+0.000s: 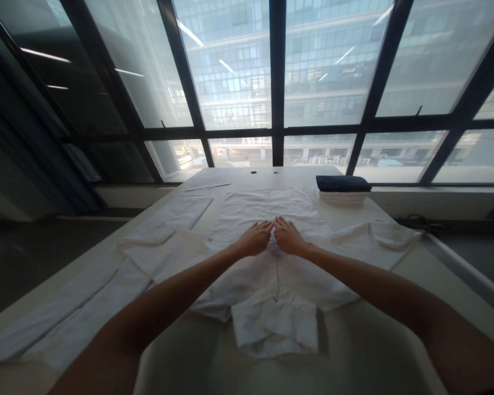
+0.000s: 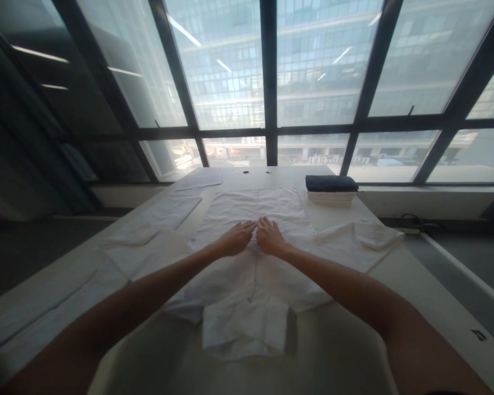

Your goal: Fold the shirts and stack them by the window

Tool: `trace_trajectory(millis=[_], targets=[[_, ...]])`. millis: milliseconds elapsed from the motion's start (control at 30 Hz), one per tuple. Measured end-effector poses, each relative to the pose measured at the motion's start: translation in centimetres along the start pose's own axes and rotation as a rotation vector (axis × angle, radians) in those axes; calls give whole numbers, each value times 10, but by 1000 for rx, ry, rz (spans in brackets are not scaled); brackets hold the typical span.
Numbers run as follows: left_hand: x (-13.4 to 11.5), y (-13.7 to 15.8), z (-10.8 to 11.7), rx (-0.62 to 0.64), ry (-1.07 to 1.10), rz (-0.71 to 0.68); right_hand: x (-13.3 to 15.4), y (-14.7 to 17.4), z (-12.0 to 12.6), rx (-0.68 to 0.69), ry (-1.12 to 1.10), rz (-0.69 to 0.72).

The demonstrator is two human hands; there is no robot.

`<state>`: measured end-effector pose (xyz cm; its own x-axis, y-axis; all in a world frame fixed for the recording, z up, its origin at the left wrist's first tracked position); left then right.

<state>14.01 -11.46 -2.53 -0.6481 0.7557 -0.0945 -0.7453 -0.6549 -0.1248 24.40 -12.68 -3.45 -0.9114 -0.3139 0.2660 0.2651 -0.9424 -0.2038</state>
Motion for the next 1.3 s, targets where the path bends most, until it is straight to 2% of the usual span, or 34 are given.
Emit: trace_trajectory(millis=[67,133,267,400,567,667,767,900,1300], targets=[[19,-36,-8,-22,-25,113,-7,-37,1,-18,40,-91],[31,-60,-18,-35,-39,135,-12,-62,-1,-26,55,-106],[52,-75,-41,14,-75,163,-35,-75,-18,30,74,-89],[83,-69,-47,52,-77,243,-84,-69,-26,77,91,-169],[150,-42,-34,72,-91,454,-148,-58,-15,97,109,-331],[192,-15,-23,79,-108,593,-170,-50,-7,83,122,-390],[219,6,-14,85,-126,670,-178,-46,-4,63,135,-419],[230,16,-11,85,-148,695,-177,-46,-5,60,144,-424],[229,15,-11,122,-181,696,-172,-46,-3,153,144,-428]])
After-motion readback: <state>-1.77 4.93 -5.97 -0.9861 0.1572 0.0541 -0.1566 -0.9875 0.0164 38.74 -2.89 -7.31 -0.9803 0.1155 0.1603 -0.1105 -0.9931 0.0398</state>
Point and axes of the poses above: each hand's wrist, its own y-axis away from the middle knuckle, its own z-axis out of the back of the hand, x = y × z, the point moved 7 cm from there along -y, towards the middle knuckle, and after that the axes turned 2 degrees about -y, right-handed, at the moved point
